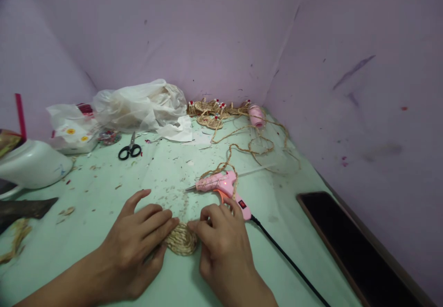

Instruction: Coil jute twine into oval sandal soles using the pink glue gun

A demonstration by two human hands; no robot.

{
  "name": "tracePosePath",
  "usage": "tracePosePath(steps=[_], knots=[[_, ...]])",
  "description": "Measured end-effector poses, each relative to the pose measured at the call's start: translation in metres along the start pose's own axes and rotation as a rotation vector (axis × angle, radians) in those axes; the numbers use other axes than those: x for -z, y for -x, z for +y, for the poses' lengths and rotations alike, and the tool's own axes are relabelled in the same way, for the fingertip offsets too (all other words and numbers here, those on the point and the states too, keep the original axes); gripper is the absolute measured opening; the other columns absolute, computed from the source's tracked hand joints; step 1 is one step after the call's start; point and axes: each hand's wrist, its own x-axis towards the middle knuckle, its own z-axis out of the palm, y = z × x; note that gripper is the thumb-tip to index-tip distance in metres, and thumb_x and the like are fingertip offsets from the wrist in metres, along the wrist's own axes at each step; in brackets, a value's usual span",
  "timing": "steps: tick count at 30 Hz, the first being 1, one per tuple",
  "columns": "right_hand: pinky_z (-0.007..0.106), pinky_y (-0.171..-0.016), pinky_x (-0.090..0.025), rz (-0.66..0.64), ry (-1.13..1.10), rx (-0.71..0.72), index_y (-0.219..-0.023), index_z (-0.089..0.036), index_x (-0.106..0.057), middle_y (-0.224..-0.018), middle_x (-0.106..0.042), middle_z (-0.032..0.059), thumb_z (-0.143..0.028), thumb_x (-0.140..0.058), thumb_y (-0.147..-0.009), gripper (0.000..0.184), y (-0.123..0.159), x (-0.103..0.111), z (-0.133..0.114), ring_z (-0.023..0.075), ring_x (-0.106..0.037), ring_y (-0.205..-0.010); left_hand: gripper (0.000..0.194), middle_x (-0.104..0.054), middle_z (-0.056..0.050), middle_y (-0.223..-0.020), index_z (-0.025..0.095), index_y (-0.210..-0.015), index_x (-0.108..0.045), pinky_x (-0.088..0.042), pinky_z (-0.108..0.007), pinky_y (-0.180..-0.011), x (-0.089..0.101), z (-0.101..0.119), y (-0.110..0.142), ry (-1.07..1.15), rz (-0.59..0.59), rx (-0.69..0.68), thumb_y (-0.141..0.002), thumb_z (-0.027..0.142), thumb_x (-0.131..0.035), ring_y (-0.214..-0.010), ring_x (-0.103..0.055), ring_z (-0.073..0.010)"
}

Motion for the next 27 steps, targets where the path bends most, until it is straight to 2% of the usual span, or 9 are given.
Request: tracePosePath(steps=[2,7,10,13,16,20,27], knots=[[0.053,-0.086,-0.036,-0.034,0.004,-0.036,-0.085,-0.018,-0.069,-0.075,-0.056,0.0054,0.005,-0.045,-0.064,0.040,0.001,-0.002,0.000,0.0193,-0.051,-0.072,0.029,-0.061,-0.004,-0.084,0.016,-0.098,-0.060,-0.022,-0.054,-0.102,0.000,-0.001,-0.001,0.054,-0.081,0.069,-0.070,0.015,-0.056,-0.078,-0.052,-0.0202],[0.045,-0.071,-0.039,-0.107,-0.026,-0.112,-0.084,-0.013,-0.069,-0.080,-0.056,0.0102,0.002,-0.045,-0.068,0.032,0.000,-0.003,-0.005,0.0236,-0.048,-0.078,0.027,-0.056,-0.002,-0.085,0.021,-0.087,-0.059,-0.026,-0.049,-0.100,0.001,-0.003,-0.006,0.174,-0.263,0.271,-0.061,0.017,-0.056,-0.083,-0.049,-0.0210],[0.048,-0.077,-0.037,-0.187,-0.054,-0.112,-0.084,-0.014,-0.067,-0.079,-0.054,0.0073,-0.001,-0.048,-0.071,0.027,-0.002,0.005,-0.009,0.0218,-0.047,-0.076,0.026,-0.055,-0.002,-0.085,0.022,-0.085,-0.058,-0.025,-0.049,-0.099,0.001,-0.003,-0.008,0.193,-0.304,0.310,-0.059,0.017,-0.056,-0.084,-0.049,-0.0214],[0.048,-0.080,-0.037,-0.280,-0.089,-0.152,-0.090,-0.015,-0.065,-0.086,-0.053,0.0066,-0.017,-0.065,-0.072,0.018,-0.001,0.011,-0.011,0.0232,-0.047,-0.081,0.027,-0.055,-0.002,-0.085,0.022,-0.085,-0.059,-0.023,-0.050,-0.100,0.002,-0.002,-0.009,0.203,-0.303,0.333,-0.058,0.017,-0.056,-0.083,-0.050,-0.0215],[0.047,-0.077,-0.038,-0.319,-0.088,-0.159,-0.099,-0.015,-0.063,-0.091,-0.053,0.0083,-0.033,-0.079,-0.064,0.042,0.003,0.010,-0.010,0.0261,-0.047,-0.084,0.027,-0.055,-0.002,-0.084,0.021,-0.084,-0.059,-0.023,-0.050,-0.099,0.003,-0.001,-0.009,0.204,-0.303,0.339,-0.058,0.017,-0.056,-0.083,-0.050,-0.0215],[0.043,-0.071,-0.039,-0.281,-0.067,-0.166,-0.098,-0.016,-0.064,-0.087,-0.055,0.0078,-0.025,-0.073,-0.070,0.031,0.005,0.004,-0.009,0.0247,-0.048,-0.080,0.022,-0.055,-0.002,-0.081,0.021,-0.081,-0.059,-0.025,-0.050,-0.099,0.003,-0.002,-0.010,0.190,-0.295,0.320,-0.059,0.018,-0.056,-0.082,-0.049,-0.0218],[0.042,-0.068,-0.039,-0.247,-0.066,-0.155,-0.097,-0.015,-0.065,-0.085,-0.055,0.0082,-0.026,-0.068,-0.073,0.027,0.006,0.001,-0.011,0.0243,-0.047,-0.077,0.022,-0.054,-0.002,-0.076,0.020,-0.077,-0.060,-0.030,-0.049,-0.095,0.001,-0.001,-0.008,0.213,-0.214,0.283,-0.056,0.015,-0.057,-0.079,-0.048,-0.0215]])
